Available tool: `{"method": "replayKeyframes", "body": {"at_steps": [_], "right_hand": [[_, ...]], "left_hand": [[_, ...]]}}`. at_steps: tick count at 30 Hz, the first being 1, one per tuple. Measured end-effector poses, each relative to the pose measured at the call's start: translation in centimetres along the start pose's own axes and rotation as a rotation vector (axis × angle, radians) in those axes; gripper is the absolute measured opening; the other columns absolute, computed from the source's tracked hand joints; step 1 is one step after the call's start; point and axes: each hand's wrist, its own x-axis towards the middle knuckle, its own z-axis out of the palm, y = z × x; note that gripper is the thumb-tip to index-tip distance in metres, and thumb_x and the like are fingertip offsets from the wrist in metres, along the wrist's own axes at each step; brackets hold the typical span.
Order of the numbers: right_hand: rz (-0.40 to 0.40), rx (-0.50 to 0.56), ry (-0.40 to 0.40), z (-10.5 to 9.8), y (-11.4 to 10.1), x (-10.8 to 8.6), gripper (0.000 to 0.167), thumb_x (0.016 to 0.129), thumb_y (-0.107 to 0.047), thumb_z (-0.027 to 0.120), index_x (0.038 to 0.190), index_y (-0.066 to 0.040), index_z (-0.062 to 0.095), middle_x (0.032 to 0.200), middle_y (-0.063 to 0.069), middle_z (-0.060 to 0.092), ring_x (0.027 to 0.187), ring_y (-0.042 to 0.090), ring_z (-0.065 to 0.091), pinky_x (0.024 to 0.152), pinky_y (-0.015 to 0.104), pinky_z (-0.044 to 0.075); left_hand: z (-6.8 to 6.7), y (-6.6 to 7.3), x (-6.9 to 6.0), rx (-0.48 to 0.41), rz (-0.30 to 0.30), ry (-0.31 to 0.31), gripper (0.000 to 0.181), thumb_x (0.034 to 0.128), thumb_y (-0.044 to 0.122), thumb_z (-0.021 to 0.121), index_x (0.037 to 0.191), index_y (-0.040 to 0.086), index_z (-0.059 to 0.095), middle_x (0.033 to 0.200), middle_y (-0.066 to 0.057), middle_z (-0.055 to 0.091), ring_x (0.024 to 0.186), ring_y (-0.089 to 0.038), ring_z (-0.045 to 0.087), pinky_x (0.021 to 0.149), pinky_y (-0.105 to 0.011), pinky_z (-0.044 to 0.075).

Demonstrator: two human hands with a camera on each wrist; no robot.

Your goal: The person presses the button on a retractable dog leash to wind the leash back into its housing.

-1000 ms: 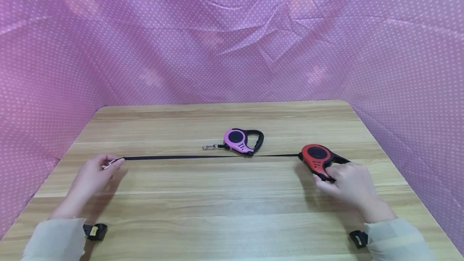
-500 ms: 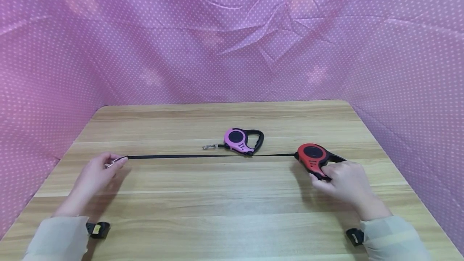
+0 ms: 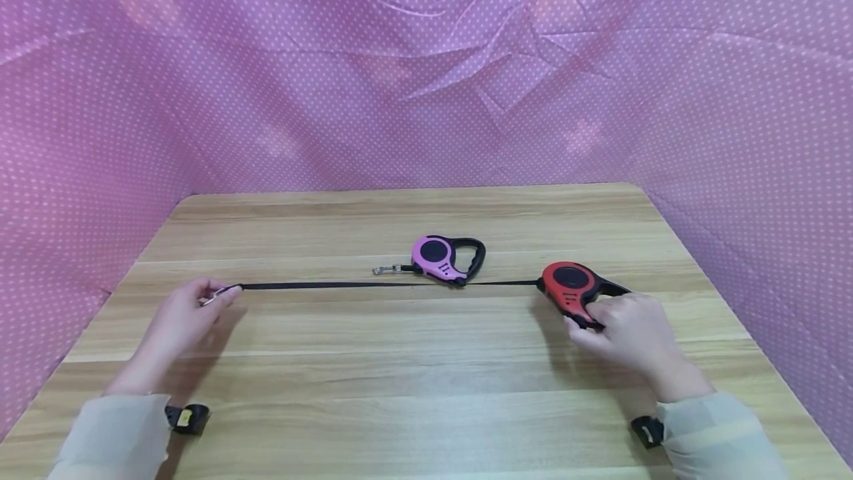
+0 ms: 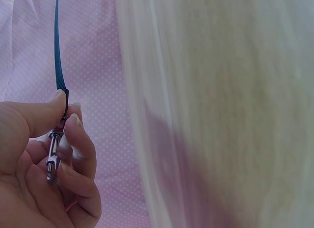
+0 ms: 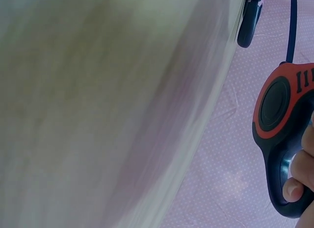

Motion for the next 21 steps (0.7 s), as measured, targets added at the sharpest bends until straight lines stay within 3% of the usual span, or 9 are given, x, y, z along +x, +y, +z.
{"method": "replayKeyframes", "body": {"at_steps": [5, 11, 17, 21], "right_hand": [[0.008, 0.006, -0.007, 0.1, -0.3, 0.2, 0.055, 0.094, -0.062, 0.031, 0.053, -0.025, 0.028, 0.048, -0.015, 0.028, 0.046, 0.002, 0.019, 0.038, 0.025, 0.017], [0.002, 0.011, 0.012, 0.3, -0.6, 0.6, 0.055, 0.095, -0.06, 0.032, 0.052, -0.025, 0.029, 0.047, -0.015, 0.03, 0.046, 0.001, 0.02, 0.038, 0.023, 0.017], [-0.001, 0.001, 0.026, 0.6, -0.9, 0.8, 0.055, 0.095, -0.06, 0.031, 0.052, -0.026, 0.028, 0.047, -0.015, 0.031, 0.047, -0.001, 0.02, 0.038, 0.021, 0.016], [0.003, -0.001, 0.022, 0.7, -1.0, 0.8, 0.056, 0.095, -0.061, 0.031, 0.052, -0.026, 0.028, 0.047, -0.015, 0.03, 0.048, -0.001, 0.02, 0.038, 0.021, 0.016]], "left_hand": [[0.2, 0.3, 0.1, -0.006, 0.01, 0.004, 0.057, 0.1014, 0.052, 0.047, 0.123, 0.001, 0.058, 0.125, -0.027, 0.06, 0.11, -0.041, 0.057, 0.087, -0.055, 0.046], [0.4, 0.8, 0.1, -0.013, 0.025, 0.016, 0.055, 0.1013, 0.05, 0.048, 0.123, 0.001, 0.059, 0.123, -0.026, 0.062, 0.104, -0.037, 0.06, 0.08, -0.048, 0.048], [0.7, 1.0, 0.2, -0.026, 0.028, 0.016, 0.055, 0.1009, 0.051, 0.049, 0.121, 0.001, 0.059, 0.123, -0.026, 0.062, 0.109, -0.04, 0.058, 0.088, -0.055, 0.046], [0.8, 1.2, 0.2, -0.029, 0.029, 0.014, 0.053, 0.1009, 0.05, 0.049, 0.122, 0.002, 0.06, 0.121, -0.024, 0.063, 0.106, -0.037, 0.058, 0.085, -0.051, 0.046]]}}
